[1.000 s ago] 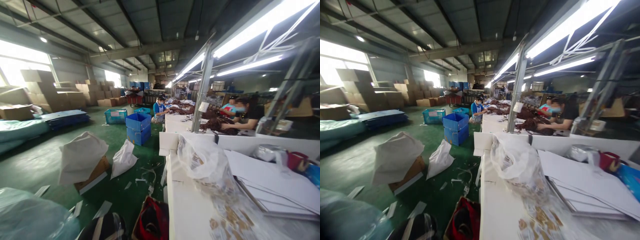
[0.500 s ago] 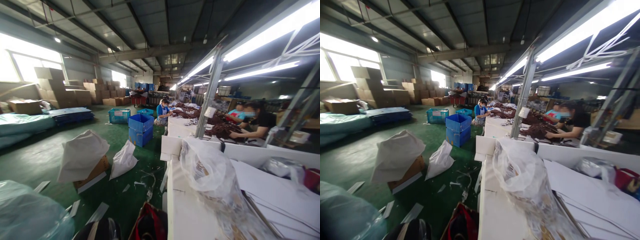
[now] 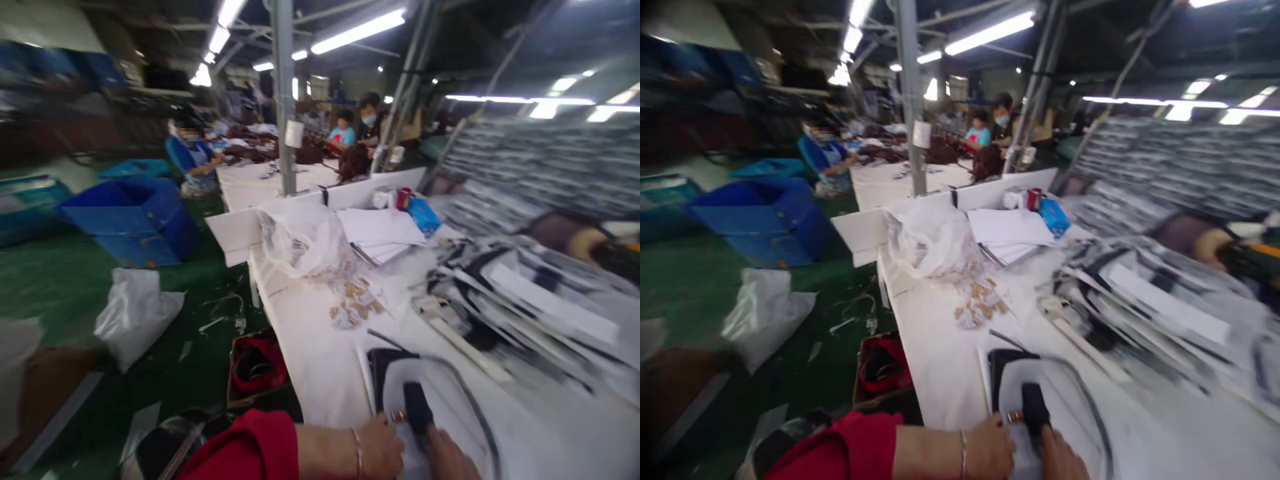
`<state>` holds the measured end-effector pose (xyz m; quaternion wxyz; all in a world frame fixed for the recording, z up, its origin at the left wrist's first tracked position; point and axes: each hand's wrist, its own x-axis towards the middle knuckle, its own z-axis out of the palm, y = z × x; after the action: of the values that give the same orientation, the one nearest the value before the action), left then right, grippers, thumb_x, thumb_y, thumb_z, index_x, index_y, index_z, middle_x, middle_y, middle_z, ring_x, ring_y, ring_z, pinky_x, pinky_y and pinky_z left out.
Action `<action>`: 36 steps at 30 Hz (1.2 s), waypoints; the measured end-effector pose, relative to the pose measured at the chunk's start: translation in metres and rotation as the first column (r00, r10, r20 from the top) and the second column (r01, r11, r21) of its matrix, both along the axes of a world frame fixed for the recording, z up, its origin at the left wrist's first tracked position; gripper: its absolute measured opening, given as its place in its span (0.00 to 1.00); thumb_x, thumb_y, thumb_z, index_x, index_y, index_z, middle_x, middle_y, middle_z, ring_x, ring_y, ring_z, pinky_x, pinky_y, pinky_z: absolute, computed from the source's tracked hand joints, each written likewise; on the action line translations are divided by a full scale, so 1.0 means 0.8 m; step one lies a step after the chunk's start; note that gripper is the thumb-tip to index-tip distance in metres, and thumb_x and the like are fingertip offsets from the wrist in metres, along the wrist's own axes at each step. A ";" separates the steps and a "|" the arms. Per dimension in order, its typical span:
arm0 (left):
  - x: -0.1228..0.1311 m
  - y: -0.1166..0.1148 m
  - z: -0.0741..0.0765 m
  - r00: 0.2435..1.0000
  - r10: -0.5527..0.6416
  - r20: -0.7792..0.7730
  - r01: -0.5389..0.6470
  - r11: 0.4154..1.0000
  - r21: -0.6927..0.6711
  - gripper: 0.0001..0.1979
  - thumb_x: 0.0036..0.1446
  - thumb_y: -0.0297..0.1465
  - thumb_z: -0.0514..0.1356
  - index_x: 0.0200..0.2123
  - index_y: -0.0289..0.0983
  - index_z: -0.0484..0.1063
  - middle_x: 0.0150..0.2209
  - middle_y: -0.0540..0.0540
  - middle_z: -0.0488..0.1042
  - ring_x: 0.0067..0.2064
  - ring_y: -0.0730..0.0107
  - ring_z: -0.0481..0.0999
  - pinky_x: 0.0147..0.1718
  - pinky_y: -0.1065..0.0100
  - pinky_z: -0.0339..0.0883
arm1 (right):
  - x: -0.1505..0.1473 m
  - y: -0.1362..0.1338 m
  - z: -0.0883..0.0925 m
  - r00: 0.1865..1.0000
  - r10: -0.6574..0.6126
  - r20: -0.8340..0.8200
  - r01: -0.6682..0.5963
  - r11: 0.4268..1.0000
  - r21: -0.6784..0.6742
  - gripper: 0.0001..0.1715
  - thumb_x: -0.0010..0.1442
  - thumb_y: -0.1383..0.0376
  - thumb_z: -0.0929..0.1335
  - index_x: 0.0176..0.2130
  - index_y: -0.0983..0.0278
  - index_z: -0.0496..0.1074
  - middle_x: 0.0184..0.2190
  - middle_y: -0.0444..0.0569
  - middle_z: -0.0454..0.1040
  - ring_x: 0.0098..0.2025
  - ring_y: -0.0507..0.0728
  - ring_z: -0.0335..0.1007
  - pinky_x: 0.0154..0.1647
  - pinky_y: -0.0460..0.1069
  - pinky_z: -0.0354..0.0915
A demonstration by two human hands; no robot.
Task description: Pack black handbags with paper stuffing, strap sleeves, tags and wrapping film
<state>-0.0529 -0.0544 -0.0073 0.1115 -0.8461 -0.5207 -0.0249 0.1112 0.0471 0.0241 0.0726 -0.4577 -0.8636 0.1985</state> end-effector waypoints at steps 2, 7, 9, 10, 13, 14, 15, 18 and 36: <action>0.003 0.007 -0.001 0.968 -0.198 0.153 0.220 0.964 -0.146 0.06 0.54 0.34 0.63 0.25 0.41 0.76 0.28 0.46 0.76 0.32 0.66 0.77 0.33 0.59 0.70 | 0.009 -0.034 -0.003 0.996 -0.069 0.062 0.058 0.985 0.163 0.09 0.55 0.62 0.65 0.29 0.53 0.75 0.31 0.52 0.76 0.38 0.67 0.77 0.32 0.59 0.69; -0.015 0.049 0.030 0.941 -0.225 0.254 0.313 0.865 -0.392 0.06 0.54 0.28 0.60 0.27 0.36 0.77 0.26 0.42 0.77 0.32 0.60 0.77 0.30 0.60 0.70 | -0.007 -0.098 -0.015 0.986 -0.160 0.041 0.140 0.940 0.311 0.14 0.60 0.70 0.62 0.39 0.58 0.75 0.38 0.52 0.78 0.42 0.62 0.75 0.44 0.55 0.66; -0.027 0.070 0.050 0.934 -0.218 0.284 0.324 0.852 -0.411 0.08 0.57 0.27 0.58 0.30 0.36 0.77 0.30 0.42 0.78 0.33 0.60 0.77 0.30 0.61 0.70 | -0.012 -0.128 -0.023 0.981 -0.195 -0.016 0.189 0.921 0.341 0.15 0.61 0.67 0.63 0.47 0.59 0.72 0.44 0.54 0.77 0.47 0.63 0.73 0.51 0.57 0.64; -0.035 0.082 0.060 0.932 -0.207 0.299 0.317 0.865 -0.389 0.08 0.58 0.27 0.56 0.32 0.37 0.77 0.32 0.42 0.78 0.35 0.60 0.77 0.32 0.61 0.70 | -0.016 -0.144 -0.027 0.977 -0.212 -0.034 0.210 0.909 0.360 0.17 0.62 0.65 0.64 0.51 0.59 0.70 0.47 0.55 0.76 0.50 0.64 0.72 0.53 0.58 0.63; -0.063 0.120 0.082 0.938 -0.123 0.325 0.205 0.951 -0.230 0.11 0.62 0.28 0.52 0.40 0.36 0.75 0.43 0.39 0.76 0.47 0.58 0.74 0.45 0.56 0.68 | -0.027 -0.179 -0.038 0.968 -0.250 -0.025 0.239 0.883 0.403 0.25 0.61 0.62 0.65 0.58 0.59 0.65 0.53 0.55 0.73 0.54 0.65 0.68 0.58 0.59 0.60; -0.074 0.132 0.086 0.943 -0.080 0.323 0.147 0.971 -0.186 0.12 0.62 0.27 0.52 0.45 0.36 0.73 0.49 0.38 0.74 0.52 0.56 0.71 0.50 0.54 0.65 | -0.030 -0.186 -0.040 0.964 -0.267 -0.005 0.246 0.879 0.409 0.25 0.61 0.64 0.65 0.58 0.58 0.65 0.54 0.54 0.73 0.55 0.64 0.68 0.59 0.59 0.59; -0.084 0.143 0.088 0.950 -0.032 0.310 0.088 0.981 -0.170 0.14 0.62 0.27 0.52 0.48 0.36 0.71 0.53 0.37 0.71 0.56 0.55 0.68 0.53 0.52 0.62 | -0.032 -0.190 -0.042 0.958 -0.286 0.020 0.254 0.877 0.407 0.26 0.60 0.68 0.64 0.58 0.58 0.66 0.54 0.53 0.73 0.55 0.63 0.68 0.60 0.59 0.58; -0.111 0.162 0.086 0.971 0.025 0.239 0.034 0.971 -0.237 0.12 0.61 0.30 0.55 0.48 0.37 0.70 0.50 0.38 0.71 0.53 0.55 0.69 0.51 0.53 0.63 | -0.024 -0.191 -0.043 0.933 -0.347 0.094 0.287 0.876 0.389 0.32 0.56 0.78 0.60 0.56 0.56 0.69 0.51 0.49 0.75 0.54 0.59 0.68 0.61 0.56 0.55; -0.156 0.073 0.026 0.787 -0.327 0.523 0.439 0.893 -0.102 0.07 0.65 0.29 0.54 0.43 0.39 0.70 0.44 0.45 0.75 0.51 0.64 0.72 0.51 0.58 0.62 | -0.104 -0.132 0.016 0.957 -0.289 0.006 0.285 0.945 0.162 0.19 0.58 0.71 0.67 0.49 0.62 0.71 0.47 0.52 0.74 0.50 0.59 0.66 0.53 0.53 0.60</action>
<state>-0.1778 0.0039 0.0135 -0.1261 -0.9064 -0.3474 -0.2045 0.0282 -0.0588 0.0370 0.1241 -0.5741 -0.8019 0.1091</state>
